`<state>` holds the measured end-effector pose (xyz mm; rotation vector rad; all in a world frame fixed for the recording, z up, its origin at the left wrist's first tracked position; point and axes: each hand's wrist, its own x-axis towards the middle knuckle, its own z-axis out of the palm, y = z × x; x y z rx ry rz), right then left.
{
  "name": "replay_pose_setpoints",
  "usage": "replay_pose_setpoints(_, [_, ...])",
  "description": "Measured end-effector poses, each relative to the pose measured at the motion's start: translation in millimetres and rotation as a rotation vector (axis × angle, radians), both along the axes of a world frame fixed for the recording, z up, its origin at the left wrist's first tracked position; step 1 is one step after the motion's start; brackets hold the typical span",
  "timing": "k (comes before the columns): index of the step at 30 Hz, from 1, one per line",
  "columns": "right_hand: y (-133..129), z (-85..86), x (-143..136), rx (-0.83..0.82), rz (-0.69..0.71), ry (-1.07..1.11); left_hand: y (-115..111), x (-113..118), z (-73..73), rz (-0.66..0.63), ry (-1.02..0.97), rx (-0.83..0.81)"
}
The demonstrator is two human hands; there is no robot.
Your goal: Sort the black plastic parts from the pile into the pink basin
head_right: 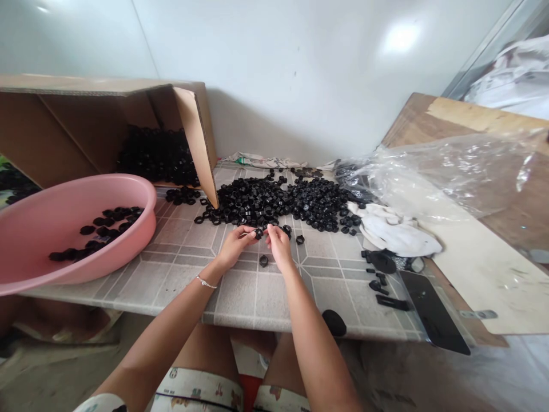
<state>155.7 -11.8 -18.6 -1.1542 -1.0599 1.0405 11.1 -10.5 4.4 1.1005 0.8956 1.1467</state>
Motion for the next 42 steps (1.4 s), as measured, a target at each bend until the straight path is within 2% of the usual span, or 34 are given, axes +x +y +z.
replay_pose_setpoints(4, [0.5,1.5,1.4,-0.022,0.115,0.124,3.4,-2.3,-0.7,0.055,-0.129,-0.029])
replay_pose_setpoints(7, [0.1,2.3,1.4,-0.056,0.112,0.189,4.5,-3.8,-1.0,0.067,-0.193,-0.049])
replay_pose_setpoints(13, [0.7,4.5,0.5,-0.055,0.167,0.292,4.8,-3.5,-1.3,0.061,-0.21,-0.04])
replay_pose_setpoints(17, [1.8,5.4,1.5,-0.042,0.097,0.307,6.0,-3.2,-1.0,0.077,-0.21,-0.043])
replay_pose_setpoints(21, [1.4,5.6,1.5,-0.045,0.207,0.31,7.8,-3.1,-2.8,0.083,-0.206,-0.021])
replay_pose_setpoints(25, [1.0,6.2,1.7,-0.037,0.112,0.352,9.2,-3.6,-5.8,0.104,-0.201,-0.013])
replay_pose_setpoints(30, [-1.4,8.0,-0.1,-0.078,0.282,0.337,7.8,-4.0,-4.8,0.096,-0.182,0.022])
replay_pose_setpoints(34, [0.1,6.4,-0.3,-0.061,0.145,0.339,7.7,-5.0,-3.9,0.131,-0.149,0.025])
replay_pose_setpoints(38, [2.3,4.9,-0.8,-0.072,0.249,0.335,9.3,-6.5,-5.7,0.137,-0.107,0.043])
replay_pose_setpoints(42, [3.8,3.9,-1.8,-0.03,0.152,0.377,9.8,-6.8,-6.7,0.149,-0.115,0.034])
